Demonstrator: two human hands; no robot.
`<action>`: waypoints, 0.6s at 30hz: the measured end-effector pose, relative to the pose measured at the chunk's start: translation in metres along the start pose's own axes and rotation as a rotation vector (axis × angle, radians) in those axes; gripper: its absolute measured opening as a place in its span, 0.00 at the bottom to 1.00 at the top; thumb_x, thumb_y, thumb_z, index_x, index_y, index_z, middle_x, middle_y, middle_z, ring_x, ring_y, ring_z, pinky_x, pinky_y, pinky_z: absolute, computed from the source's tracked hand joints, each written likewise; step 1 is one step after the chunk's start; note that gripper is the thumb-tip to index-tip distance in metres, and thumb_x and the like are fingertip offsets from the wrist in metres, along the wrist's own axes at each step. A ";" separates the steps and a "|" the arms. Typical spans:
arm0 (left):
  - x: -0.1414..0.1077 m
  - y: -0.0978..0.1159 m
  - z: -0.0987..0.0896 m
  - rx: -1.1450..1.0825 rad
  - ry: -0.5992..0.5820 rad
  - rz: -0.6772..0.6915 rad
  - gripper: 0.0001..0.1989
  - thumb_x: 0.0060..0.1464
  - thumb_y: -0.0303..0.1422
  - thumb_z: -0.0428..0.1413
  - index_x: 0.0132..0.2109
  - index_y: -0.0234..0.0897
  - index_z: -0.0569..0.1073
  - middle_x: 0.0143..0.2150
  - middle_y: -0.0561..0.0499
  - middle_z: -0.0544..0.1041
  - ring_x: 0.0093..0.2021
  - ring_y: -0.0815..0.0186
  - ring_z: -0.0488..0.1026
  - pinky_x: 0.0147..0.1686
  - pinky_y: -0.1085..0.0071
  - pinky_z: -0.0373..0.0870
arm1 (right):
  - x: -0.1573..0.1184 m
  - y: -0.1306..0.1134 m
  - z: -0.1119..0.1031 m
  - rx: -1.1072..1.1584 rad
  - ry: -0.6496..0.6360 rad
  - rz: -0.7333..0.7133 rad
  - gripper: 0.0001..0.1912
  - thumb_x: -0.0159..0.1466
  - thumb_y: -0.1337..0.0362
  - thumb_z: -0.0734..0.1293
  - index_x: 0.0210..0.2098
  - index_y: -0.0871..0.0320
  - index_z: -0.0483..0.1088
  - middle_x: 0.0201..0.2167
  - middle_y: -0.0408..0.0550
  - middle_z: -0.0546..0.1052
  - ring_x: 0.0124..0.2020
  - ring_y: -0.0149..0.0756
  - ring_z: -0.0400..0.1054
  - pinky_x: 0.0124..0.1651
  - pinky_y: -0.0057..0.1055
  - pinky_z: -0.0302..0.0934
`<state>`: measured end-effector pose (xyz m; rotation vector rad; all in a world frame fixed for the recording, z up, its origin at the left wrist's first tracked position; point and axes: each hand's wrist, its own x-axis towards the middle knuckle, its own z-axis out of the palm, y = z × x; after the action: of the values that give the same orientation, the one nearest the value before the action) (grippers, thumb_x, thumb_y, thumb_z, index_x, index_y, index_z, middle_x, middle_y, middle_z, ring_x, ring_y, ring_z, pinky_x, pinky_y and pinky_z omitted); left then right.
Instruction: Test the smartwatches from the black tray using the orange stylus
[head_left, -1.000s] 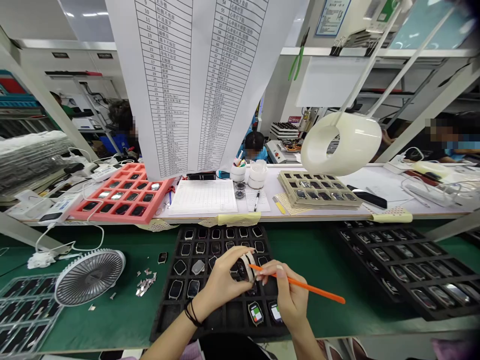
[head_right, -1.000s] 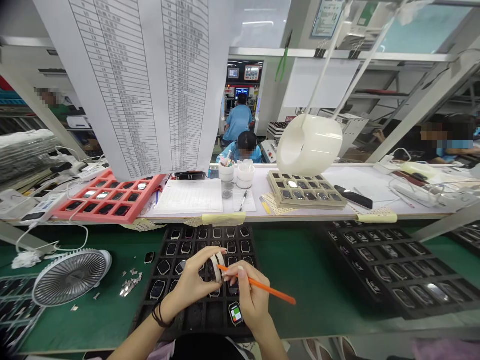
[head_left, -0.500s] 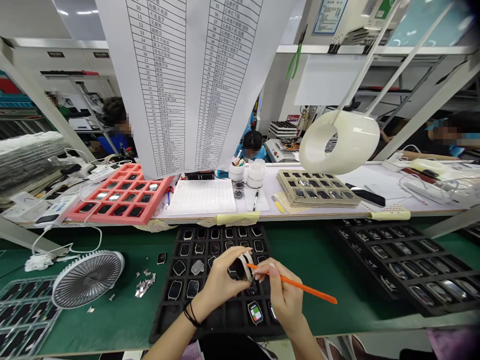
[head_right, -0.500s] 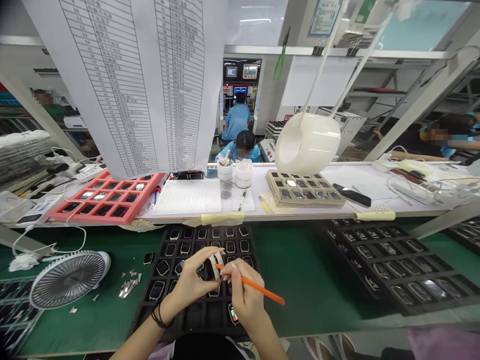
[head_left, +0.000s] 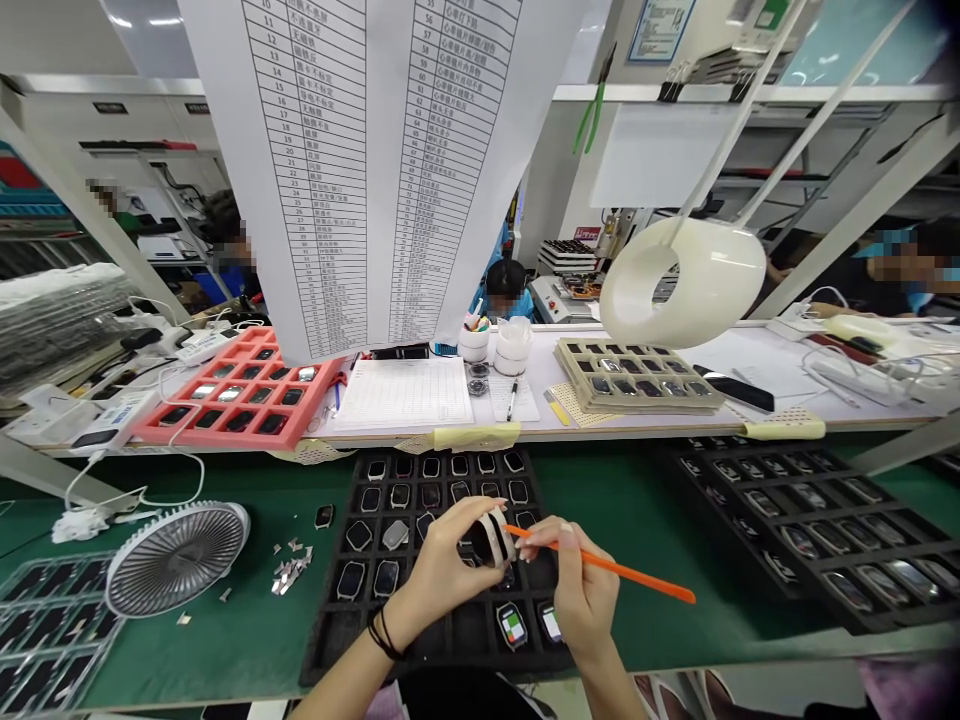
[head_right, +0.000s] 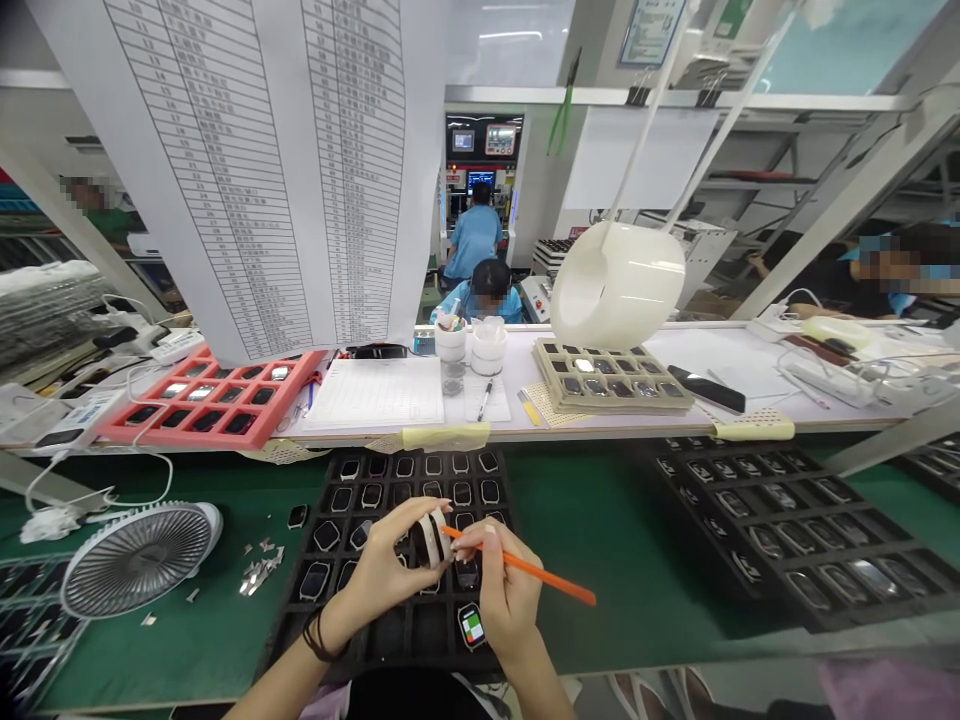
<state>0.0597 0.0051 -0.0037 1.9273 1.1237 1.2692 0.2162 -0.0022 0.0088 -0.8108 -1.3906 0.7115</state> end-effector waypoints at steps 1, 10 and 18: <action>0.000 0.000 0.000 0.001 0.000 -0.001 0.28 0.41 0.21 0.60 0.53 0.39 0.71 0.50 0.44 0.77 0.49 0.56 0.74 0.50 0.59 0.72 | 0.000 0.000 0.000 -0.007 0.009 -0.002 0.18 0.70 0.65 0.54 0.29 0.57 0.71 0.22 0.45 0.73 0.23 0.34 0.68 0.26 0.30 0.65; 0.000 0.000 -0.001 0.008 0.003 -0.013 0.28 0.41 0.22 0.60 0.52 0.38 0.72 0.49 0.44 0.77 0.49 0.55 0.74 0.50 0.58 0.72 | 0.000 0.001 0.001 -0.028 0.009 0.006 0.18 0.70 0.65 0.54 0.28 0.57 0.70 0.23 0.45 0.73 0.23 0.33 0.68 0.25 0.29 0.64; 0.002 0.007 -0.002 -0.029 -0.011 0.025 0.27 0.41 0.21 0.59 0.52 0.37 0.72 0.48 0.44 0.77 0.48 0.57 0.74 0.49 0.61 0.73 | -0.002 0.001 0.000 0.016 0.047 -0.004 0.19 0.71 0.66 0.53 0.28 0.56 0.70 0.22 0.45 0.73 0.22 0.33 0.66 0.24 0.30 0.62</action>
<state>0.0611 0.0035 0.0038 1.9300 1.0729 1.2792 0.2159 -0.0036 0.0065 -0.8072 -1.3424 0.6950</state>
